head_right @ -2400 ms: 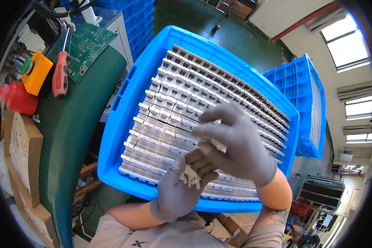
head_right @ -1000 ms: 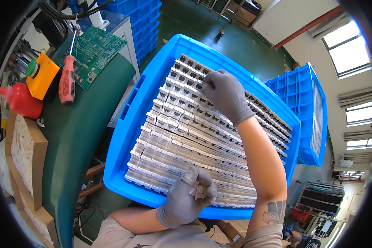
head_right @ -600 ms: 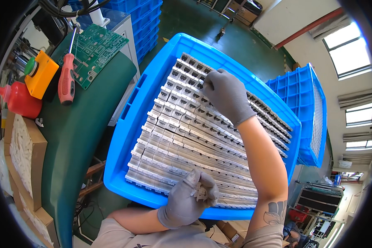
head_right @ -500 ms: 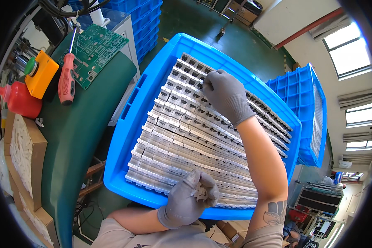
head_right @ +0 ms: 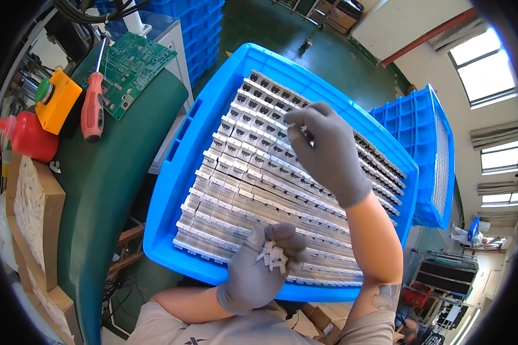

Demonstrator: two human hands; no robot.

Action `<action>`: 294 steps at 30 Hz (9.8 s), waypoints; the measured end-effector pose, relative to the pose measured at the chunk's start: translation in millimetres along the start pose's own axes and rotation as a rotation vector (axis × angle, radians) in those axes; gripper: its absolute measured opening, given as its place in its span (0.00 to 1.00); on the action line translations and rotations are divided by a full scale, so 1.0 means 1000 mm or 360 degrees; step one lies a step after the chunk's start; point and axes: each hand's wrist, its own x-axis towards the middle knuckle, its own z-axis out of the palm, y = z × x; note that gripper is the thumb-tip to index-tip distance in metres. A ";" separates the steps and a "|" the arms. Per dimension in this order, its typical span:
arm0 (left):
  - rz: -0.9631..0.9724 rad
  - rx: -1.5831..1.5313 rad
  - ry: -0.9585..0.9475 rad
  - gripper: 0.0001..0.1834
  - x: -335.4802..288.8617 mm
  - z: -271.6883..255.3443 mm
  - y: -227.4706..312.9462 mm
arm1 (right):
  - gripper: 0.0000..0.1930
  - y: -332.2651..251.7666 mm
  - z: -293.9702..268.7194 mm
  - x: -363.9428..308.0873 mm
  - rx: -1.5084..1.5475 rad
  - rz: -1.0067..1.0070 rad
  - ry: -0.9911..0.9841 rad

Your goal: The person sorts small white rectangular components from a cardboard box into a blue plastic tray with multiple compartments. They pick up handfuls of the items and place them into the slots, occasionally adjusting the arrangement to fit them neatly.

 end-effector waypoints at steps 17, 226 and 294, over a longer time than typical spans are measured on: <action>0.0198 0.0347 0.0032 0.27 0.006 -0.001 -0.002 | 0.12 -0.047 -0.038 -0.090 -0.0310 -0.0677 -0.0690; -0.0094 0.0187 0.0059 0.36 -0.002 0.003 0.003 | 0.09 0.015 0.065 0.095 -0.0506 -0.0200 -0.0251; 0.0163 -0.0124 -0.0220 0.31 0.009 0.007 0.000 | 0.12 -0.067 -0.060 -0.122 -0.0312 -0.0495 -0.0518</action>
